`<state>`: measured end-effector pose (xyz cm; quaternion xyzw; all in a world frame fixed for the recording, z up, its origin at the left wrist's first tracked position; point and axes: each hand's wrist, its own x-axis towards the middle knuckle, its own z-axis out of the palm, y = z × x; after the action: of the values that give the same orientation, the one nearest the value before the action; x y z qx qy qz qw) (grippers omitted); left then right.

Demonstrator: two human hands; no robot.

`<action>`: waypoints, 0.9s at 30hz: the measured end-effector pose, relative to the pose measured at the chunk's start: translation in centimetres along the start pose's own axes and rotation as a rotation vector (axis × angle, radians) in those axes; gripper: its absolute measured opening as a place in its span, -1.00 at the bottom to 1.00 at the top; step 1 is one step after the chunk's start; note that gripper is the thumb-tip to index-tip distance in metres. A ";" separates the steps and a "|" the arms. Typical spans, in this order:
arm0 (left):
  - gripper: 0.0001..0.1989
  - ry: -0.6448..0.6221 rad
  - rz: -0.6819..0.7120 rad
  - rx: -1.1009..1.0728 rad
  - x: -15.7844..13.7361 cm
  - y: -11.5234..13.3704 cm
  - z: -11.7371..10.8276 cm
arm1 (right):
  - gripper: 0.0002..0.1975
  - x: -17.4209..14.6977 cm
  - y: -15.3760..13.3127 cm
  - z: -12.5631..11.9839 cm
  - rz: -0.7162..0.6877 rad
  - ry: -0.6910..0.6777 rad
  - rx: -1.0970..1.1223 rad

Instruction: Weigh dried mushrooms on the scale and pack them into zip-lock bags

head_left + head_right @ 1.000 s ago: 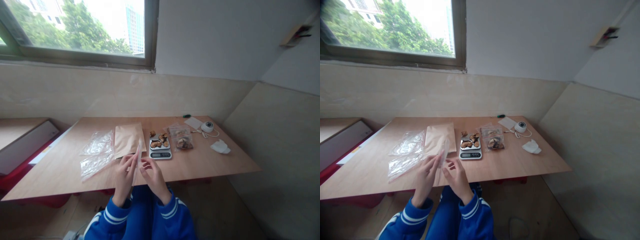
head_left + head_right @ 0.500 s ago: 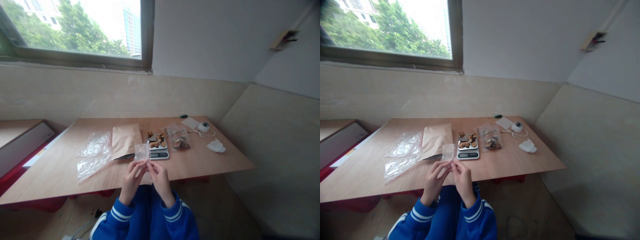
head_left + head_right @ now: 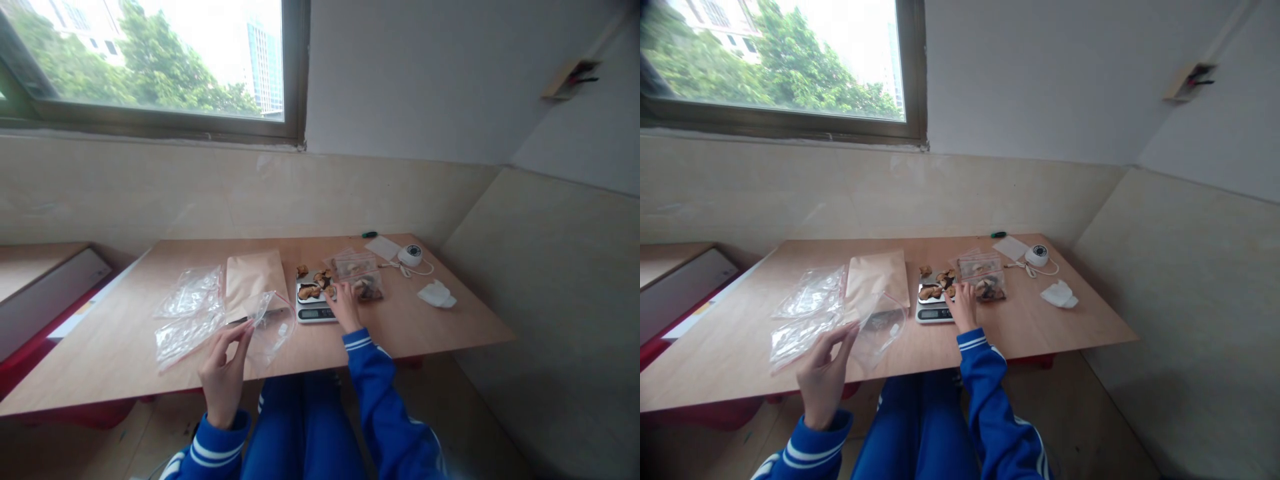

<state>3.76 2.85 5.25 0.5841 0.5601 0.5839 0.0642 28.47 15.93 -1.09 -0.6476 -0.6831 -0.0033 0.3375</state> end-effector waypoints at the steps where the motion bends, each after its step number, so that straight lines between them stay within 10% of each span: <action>1: -0.88 -0.004 -0.002 -0.001 -0.1 0.0 0.0 | -0.78 0.1 0.3 0.4 -0.005 -0.018 -0.045; 18: -0.87 -0.040 -0.013 -0.057 -0.5 -0.7 0.0 | -0.83 -0.3 3.6 1.3 -0.072 -0.043 0.129; 27: -0.86 -0.022 -0.034 -0.055 -0.5 -0.8 -0.2 | -0.72 -5.1 8.3 -0.6 0.179 -0.025 0.375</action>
<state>3.25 2.68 4.45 0.5790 0.5530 0.5913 0.0962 35.81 12.51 -6.59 -0.6314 -0.6157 0.1618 0.4428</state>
